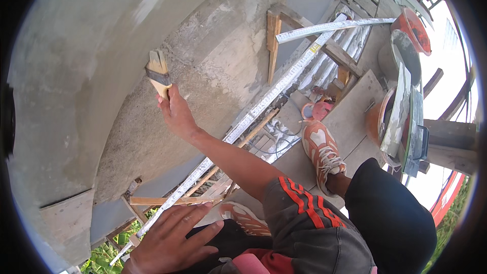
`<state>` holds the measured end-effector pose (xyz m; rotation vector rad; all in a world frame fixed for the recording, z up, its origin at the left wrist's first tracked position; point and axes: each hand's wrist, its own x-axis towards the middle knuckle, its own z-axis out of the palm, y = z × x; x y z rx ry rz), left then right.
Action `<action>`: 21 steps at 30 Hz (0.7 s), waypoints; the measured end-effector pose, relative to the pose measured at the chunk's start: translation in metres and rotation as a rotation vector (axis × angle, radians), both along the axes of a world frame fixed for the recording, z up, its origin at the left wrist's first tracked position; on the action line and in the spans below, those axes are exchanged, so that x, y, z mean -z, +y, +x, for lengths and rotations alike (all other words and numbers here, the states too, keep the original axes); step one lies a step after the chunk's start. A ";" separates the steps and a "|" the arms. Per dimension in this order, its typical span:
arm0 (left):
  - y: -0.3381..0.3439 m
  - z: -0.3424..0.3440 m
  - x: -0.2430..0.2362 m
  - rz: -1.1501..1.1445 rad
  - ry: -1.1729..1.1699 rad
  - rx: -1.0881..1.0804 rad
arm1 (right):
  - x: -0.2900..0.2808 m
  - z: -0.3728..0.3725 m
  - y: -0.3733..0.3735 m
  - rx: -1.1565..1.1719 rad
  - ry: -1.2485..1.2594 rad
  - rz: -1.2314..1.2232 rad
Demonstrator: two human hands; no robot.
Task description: The person applies and smooths wet plaster onto a curved wall using a trowel and a brush. They repeatedly scoop plaster from a bucket, spread it on the surface, and use a brush to even the texture, working on a section of the wall while standing on scaffolding.
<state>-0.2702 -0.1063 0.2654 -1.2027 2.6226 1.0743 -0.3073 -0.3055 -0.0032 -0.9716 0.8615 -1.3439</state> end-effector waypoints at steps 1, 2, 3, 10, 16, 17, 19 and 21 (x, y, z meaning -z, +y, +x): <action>-0.002 -0.002 0.001 -0.004 0.008 0.004 | 0.006 -0.003 0.018 -0.012 0.038 -0.001; -0.004 -0.002 0.001 -0.008 0.009 0.005 | 0.009 -0.008 0.026 -0.027 0.069 -0.003; -0.004 -0.002 0.001 -0.008 0.005 -0.001 | 0.014 -0.022 0.019 0.049 0.038 0.030; -0.003 -0.001 0.002 0.027 -0.014 -0.009 | -0.017 -0.204 -0.152 0.464 -0.065 0.017; -0.001 -0.001 -0.001 0.011 -0.046 0.003 | -0.034 -0.119 -0.115 0.279 -0.031 0.026; -0.001 -0.003 -0.001 0.003 -0.040 0.003 | -0.036 -0.101 -0.100 0.263 -0.035 0.049; -0.007 -0.005 -0.005 0.002 -0.035 0.028 | -0.031 -0.057 -0.066 0.230 0.018 0.021; -0.014 -0.011 -0.015 0.021 -0.034 0.062 | -0.027 -0.009 -0.022 0.106 -0.035 0.064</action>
